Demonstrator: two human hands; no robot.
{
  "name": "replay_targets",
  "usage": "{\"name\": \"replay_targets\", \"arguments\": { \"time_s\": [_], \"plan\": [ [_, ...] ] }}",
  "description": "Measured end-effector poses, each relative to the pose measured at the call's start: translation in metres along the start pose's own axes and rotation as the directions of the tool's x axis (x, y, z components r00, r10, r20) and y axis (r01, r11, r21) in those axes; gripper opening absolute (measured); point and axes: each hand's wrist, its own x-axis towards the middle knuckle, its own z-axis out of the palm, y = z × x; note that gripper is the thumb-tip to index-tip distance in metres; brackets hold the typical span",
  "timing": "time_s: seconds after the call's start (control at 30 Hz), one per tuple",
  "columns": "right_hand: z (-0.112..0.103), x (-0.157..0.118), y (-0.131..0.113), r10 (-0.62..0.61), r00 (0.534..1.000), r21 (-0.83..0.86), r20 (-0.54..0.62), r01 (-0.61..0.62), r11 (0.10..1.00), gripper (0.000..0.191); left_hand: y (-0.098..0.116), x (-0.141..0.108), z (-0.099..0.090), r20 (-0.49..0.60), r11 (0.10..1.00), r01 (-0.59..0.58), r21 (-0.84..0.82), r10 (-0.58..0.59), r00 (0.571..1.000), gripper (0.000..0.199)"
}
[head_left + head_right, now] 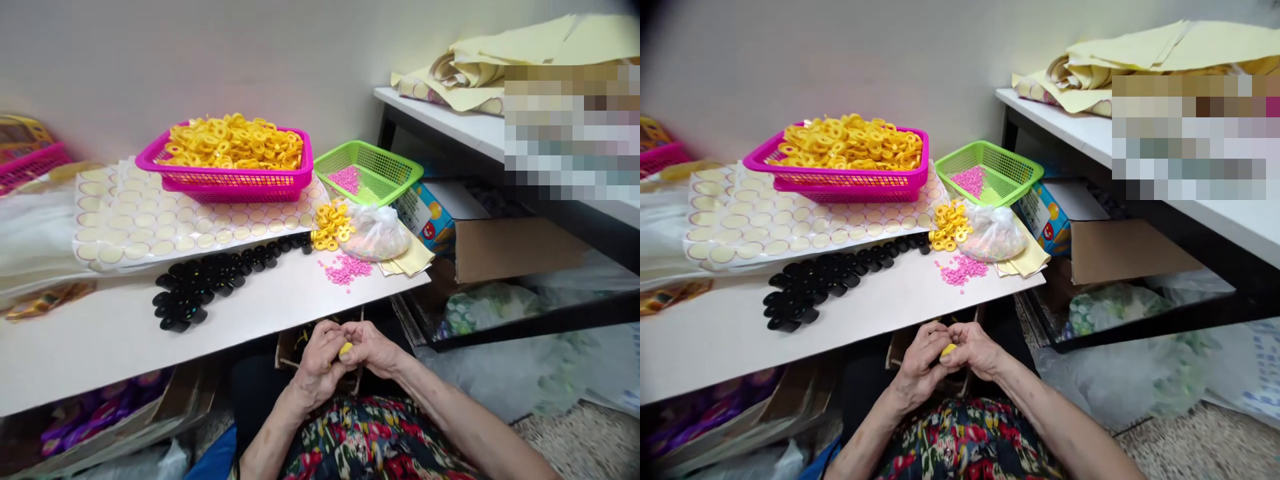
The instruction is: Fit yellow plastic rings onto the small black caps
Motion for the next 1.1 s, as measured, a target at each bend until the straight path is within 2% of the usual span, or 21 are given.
{"name": "replay_targets", "arguments": {
  "time_s": [0.07, 0.13, 0.2, 0.23, 0.3, 0.37, 0.4, 0.47, 0.5, 0.57, 0.6, 0.67, 0.73, 0.77, 0.83, 0.87, 0.9, 0.97, 1.1],
  "plan": [
    [0.001, 0.006, -0.002, 0.067, 0.993, -0.073, 0.093, -0.06, 0.996, 0.038, -0.003, -0.004, 0.0, -0.007, 1.0, 0.021, 0.01, -0.021, 1.0, 0.012],
    [0.001, 0.012, -0.002, 0.113, 0.986, -0.173, 0.126, -0.091, 0.981, 0.039, -0.006, -0.008, -0.002, -0.014, 0.999, 0.034, 0.018, -0.034, 0.999, 0.011],
    [0.002, 0.021, 0.002, 0.104, 0.992, -0.328, 0.073, -0.075, 0.942, 0.035, -0.009, -0.012, -0.008, 0.031, 0.998, 0.062, 0.028, -0.063, 0.998, 0.014],
    [0.002, 0.026, 0.005, 0.074, 0.997, -0.447, 0.016, -0.059, 0.893, 0.031, -0.012, -0.013, -0.015, 0.058, 0.996, 0.087, 0.026, -0.089, 0.994, 0.019],
    [0.003, 0.037, 0.011, -0.04, 0.993, -0.718, -0.107, -0.05, 0.695, 0.023, -0.02, -0.012, -0.033, 0.084, 0.986, 0.167, 0.015, -0.167, 0.982, 0.031],
    [0.004, 0.046, 0.016, -0.13, 0.979, -0.895, -0.159, -0.088, 0.436, 0.018, -0.034, -0.006, -0.054, -0.028, 0.958, 0.288, 0.008, -0.288, 0.957, 0.042],
    [0.004, 0.05, 0.017, -0.139, 0.977, -0.937, -0.16, -0.105, 0.333, 0.017, -0.043, 0.0, -0.064, -0.154, 0.933, 0.358, 0.033, -0.349, 0.924, 0.04],
    [0.005, 0.056, 0.017, -0.116, 0.984, -0.972, -0.132, -0.106, 0.209, 0.017, -0.064, 0.016, -0.077, -0.378, 0.854, 0.517, 0.065, -0.458, 0.804, 0.034],
    [0.006, 0.056, 0.016, -0.107, 0.988, -0.98, -0.113, -0.093, 0.176, 0.017, -0.076, 0.025, -0.081, -0.493, 0.792, 0.606, 0.079, -0.497, 0.714, 0.03],
    [0.006, 0.053, 0.011, -0.118, 0.99, -0.987, -0.075, -0.057, 0.147, 0.015, -0.097, 0.042, -0.083, -0.652, 0.64, 0.763, 0.094, -0.539, 0.533, 0.025],
    [0.006, 0.049, 0.008, -0.127, 0.99, -0.988, -0.055, -0.036, 0.15, 0.013, -0.105, 0.049, -0.081, -0.683, 0.599, 0.794, 0.106, -0.537, 0.496, 0.023],
    [0.005, 0.039, 0.0, -0.168, 0.985, -0.983, -0.032, 0.0, 0.185, 0.009, -0.118, 0.06, -0.078, -0.704, 0.549, 0.826, 0.132, -0.534, 0.467, 0.019],
    [0.002, 0.029, -0.009, -0.297, 0.954, -0.976, -0.036, 0.031, 0.217, 0.01, -0.125, 0.066, -0.075, -0.71, 0.527, 0.837, 0.146, -0.533, 0.46, 0.023],
    [0.0, 0.025, -0.014, -0.397, 0.917, -0.977, -0.042, 0.046, 0.208, 0.013, -0.127, 0.068, -0.074, -0.718, 0.515, 0.845, 0.144, -0.533, 0.447, 0.024],
    [-0.006, 0.024, -0.023, -0.597, 0.801, -0.992, -0.04, 0.041, 0.123, 0.018, -0.13, 0.071, -0.073, -0.741, 0.489, 0.862, 0.134, -0.527, 0.415, 0.025],
    [-0.009, 0.026, -0.027, -0.663, 0.748, -0.998, -0.03, 0.016, 0.063, 0.019, -0.131, 0.072, -0.073, -0.751, 0.478, 0.869, 0.127, -0.526, 0.399, 0.025],
    [-0.012, 0.029, -0.03, -0.699, 0.714, -1.0, -0.02, -0.02, 0.008, 0.019, -0.132, 0.073, -0.073, -0.757, 0.467, 0.876, 0.117, -0.529, 0.384, 0.026],
    [-0.017, 0.038, -0.034, -0.716, 0.698, -0.992, -0.011, -0.097, -0.079, 0.017, -0.134, 0.075, -0.072, -0.764, 0.45, 0.887, 0.103, -0.535, 0.36, 0.028],
    [-0.021, 0.052, -0.034, -0.686, 0.728, -0.962, 0.013, -0.177, -0.206, 0.021, -0.138, 0.08, -0.072, -0.771, 0.423, 0.899, 0.114, -0.533, 0.348, 0.032]
  ]
}}
